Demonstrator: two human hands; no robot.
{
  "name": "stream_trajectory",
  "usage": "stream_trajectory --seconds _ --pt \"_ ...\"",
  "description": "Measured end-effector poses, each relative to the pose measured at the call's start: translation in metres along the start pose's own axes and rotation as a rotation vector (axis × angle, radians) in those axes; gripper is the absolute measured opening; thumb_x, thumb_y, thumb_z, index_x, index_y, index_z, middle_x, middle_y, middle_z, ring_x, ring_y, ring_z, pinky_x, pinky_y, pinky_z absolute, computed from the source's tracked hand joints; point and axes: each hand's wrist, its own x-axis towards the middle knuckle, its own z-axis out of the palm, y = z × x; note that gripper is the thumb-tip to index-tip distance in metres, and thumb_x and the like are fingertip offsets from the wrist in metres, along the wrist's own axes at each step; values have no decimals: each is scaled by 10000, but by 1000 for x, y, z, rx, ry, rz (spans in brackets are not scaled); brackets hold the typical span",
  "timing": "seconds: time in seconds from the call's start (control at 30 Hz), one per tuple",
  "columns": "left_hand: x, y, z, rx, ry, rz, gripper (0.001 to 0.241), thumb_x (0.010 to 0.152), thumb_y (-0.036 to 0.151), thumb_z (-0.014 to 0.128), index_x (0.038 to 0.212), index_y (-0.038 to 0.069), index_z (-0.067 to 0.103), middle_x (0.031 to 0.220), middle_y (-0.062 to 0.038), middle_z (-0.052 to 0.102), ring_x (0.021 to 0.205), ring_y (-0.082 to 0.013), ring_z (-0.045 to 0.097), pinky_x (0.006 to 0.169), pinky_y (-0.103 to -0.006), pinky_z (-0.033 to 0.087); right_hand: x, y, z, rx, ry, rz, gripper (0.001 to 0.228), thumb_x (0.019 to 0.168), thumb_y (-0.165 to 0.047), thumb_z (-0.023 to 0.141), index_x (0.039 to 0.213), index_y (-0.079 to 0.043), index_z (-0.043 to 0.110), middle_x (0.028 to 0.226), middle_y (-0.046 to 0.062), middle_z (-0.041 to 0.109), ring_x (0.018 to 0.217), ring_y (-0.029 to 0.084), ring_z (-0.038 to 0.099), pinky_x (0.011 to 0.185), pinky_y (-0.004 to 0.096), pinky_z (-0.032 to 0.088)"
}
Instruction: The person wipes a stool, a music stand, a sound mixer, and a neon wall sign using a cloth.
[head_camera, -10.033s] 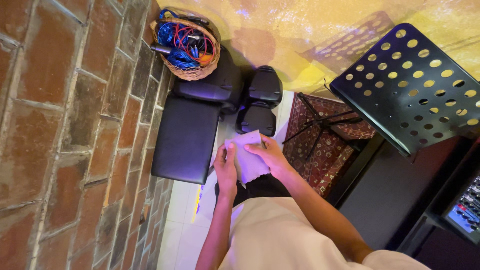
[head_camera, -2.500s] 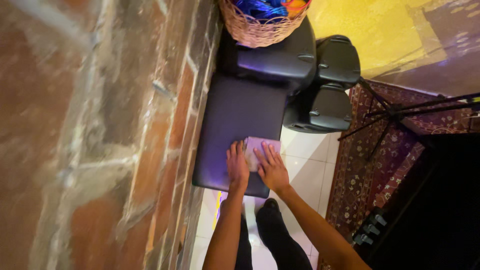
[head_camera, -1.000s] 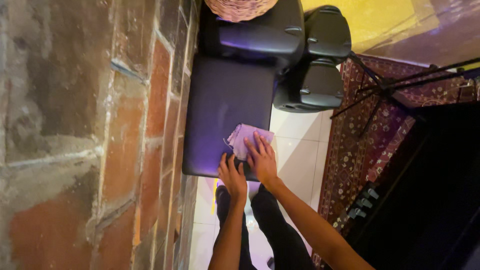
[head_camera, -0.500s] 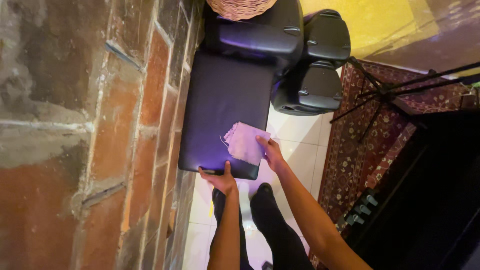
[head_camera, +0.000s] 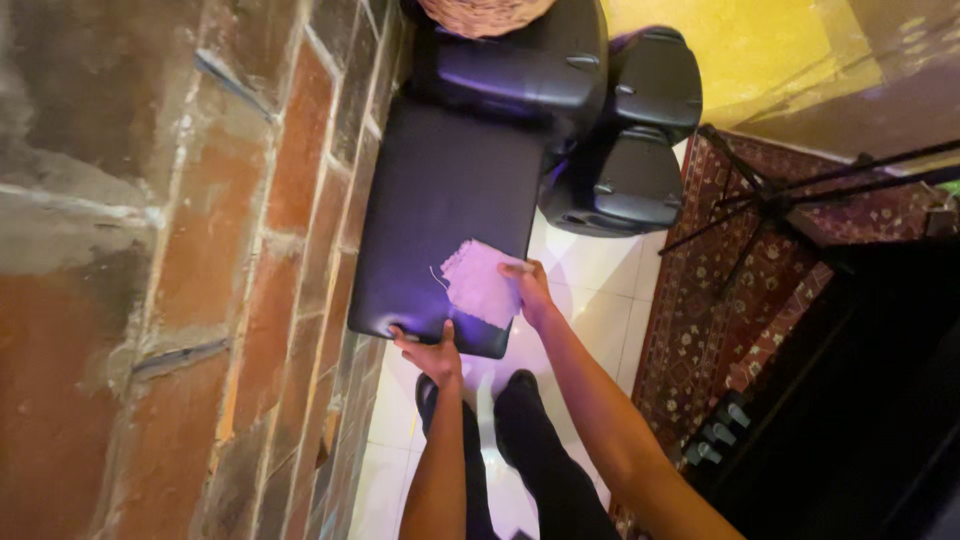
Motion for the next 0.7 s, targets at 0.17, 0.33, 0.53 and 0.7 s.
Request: stream_trajectory --seconds 0.17,0.33,0.53,0.7 --pt "-21 2 -7 9 -31 -121 1182 681 189 934 1594 26 201 1420 -348 426 1271 -508 459 1102 -543 393 -5 11 -22 -31 -163 -67 294 751 -110 778 1017 -2 716 907 102 747 771 227 722 734 381 595" --pt "-61 10 -17 165 -135 -277 1162 682 269 952 1579 50 248 1384 -327 483 1286 -488 479 1107 -549 380 -13 21 -63 -96 -64 -116 196 748 -81 785 926 -21 730 824 73 735 710 211 689 687 380 561" --pt "-117 -3 -2 -90 -114 -42 1127 704 167 942 1504 -97 192 1567 -376 280 1419 -511 323 1181 -542 279 -24 13 -109 -155 145 44 519 754 -90 783 1221 -42 562 960 91 717 802 215 697 749 406 575" --pt "-129 -10 -6 -164 -111 -92 1042 687 147 945 1448 -67 266 1548 -327 312 1434 -492 328 1198 -527 270 -58 3 -104 -671 389 -385 884 677 -187 912 1395 -20 423 1347 275 452 1167 342 532 980 485 499"
